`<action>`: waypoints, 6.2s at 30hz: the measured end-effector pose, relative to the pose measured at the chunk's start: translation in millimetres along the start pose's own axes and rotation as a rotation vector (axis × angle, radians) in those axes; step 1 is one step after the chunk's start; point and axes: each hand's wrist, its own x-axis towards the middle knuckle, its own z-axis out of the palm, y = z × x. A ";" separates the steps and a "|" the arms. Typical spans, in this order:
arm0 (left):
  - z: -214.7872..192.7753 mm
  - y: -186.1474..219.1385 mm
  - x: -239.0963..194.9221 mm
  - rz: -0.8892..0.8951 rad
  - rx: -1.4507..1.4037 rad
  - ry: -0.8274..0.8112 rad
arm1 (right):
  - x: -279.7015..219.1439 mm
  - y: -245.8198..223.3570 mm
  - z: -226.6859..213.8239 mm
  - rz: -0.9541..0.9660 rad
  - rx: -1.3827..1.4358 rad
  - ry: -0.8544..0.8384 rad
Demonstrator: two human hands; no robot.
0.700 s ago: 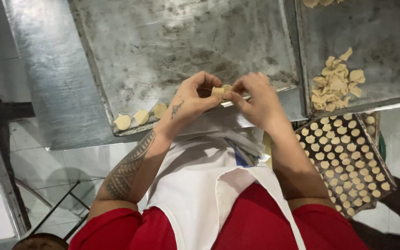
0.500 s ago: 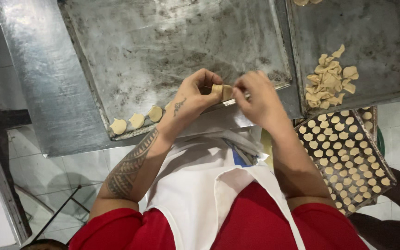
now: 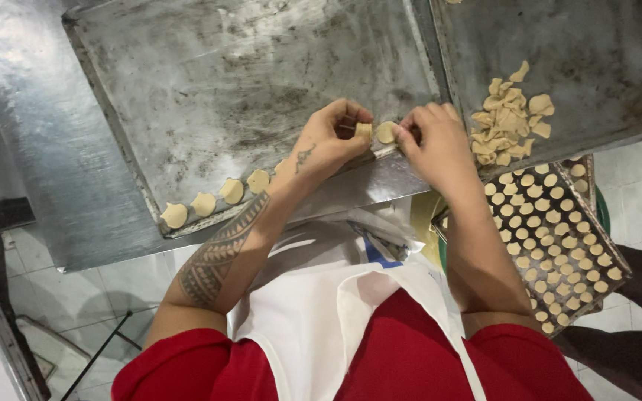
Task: The person repeatedly picks small cylindrical dough pieces from a tray, splits them in half by hand, and places the halves onto a metal baking sheet. The person continues this process across multiple trays, filling them with the separated dough pieces.
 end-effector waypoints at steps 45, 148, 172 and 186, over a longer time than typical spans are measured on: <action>19.0 7.1 4.2 0.172 -0.081 -0.052 | -17.7 6.6 -8.6 -0.052 0.250 0.105; -94.8 16.2 -135.9 0.410 1.157 0.249 | 80.7 32.1 8.8 -0.045 0.035 0.099; -89.3 6.1 -135.5 0.336 1.136 0.196 | 155.2 105.9 37.8 0.455 -0.184 0.640; -75.6 8.3 -56.3 0.210 -0.022 0.251 | 49.5 -94.7 52.8 -0.413 -0.024 0.322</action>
